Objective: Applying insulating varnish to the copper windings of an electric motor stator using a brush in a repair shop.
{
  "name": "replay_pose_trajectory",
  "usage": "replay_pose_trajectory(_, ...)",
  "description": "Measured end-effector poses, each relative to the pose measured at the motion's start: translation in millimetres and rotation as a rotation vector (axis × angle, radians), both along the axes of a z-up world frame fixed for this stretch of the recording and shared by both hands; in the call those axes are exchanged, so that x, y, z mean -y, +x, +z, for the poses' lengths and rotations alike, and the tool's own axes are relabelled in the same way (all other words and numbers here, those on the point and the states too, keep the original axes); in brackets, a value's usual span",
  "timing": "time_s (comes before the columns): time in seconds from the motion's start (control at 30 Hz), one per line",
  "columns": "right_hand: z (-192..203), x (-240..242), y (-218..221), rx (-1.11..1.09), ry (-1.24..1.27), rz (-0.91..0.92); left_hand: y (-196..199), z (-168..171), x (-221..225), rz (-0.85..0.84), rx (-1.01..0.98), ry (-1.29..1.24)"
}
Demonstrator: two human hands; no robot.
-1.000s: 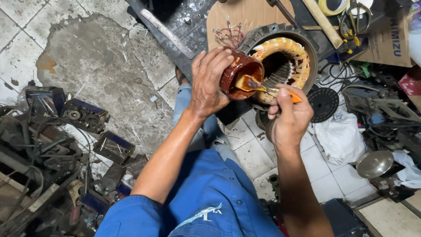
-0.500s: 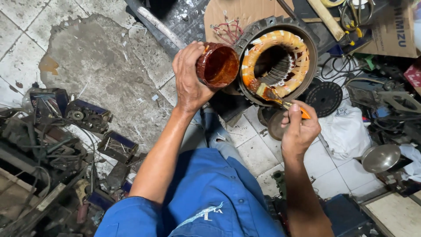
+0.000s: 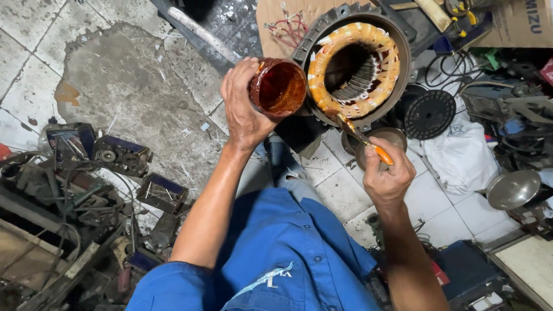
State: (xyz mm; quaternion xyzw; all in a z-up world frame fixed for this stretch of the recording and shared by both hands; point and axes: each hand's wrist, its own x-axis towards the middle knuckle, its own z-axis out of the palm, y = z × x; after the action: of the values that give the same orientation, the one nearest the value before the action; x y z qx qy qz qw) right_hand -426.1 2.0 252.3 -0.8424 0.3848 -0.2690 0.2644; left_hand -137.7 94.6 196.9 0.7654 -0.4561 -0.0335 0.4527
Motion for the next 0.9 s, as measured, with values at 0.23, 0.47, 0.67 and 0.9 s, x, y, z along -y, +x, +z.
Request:
replay_pose_trajectory(0.23, 20, 5, -31, -0.039, -0.102, 0.026, -8, -1, 4, -0.041, -0.025, -0.006)
replay_pose_trajectory(0.47, 14, -23, -10, 0.424, -0.051, 0.018, -23, 8, 13, -0.060, -0.105, -0.137)
replay_pose_trajectory(0.67, 36, -9, 86, 0.294, -0.087, 0.158, -32, 1, 11, -0.130, -0.039, -0.131)
replay_pose_trajectory(0.9, 35, -16, 85, 0.327, 0.701, -0.195, -36, 13, 12, -0.152, -0.028, -0.160)
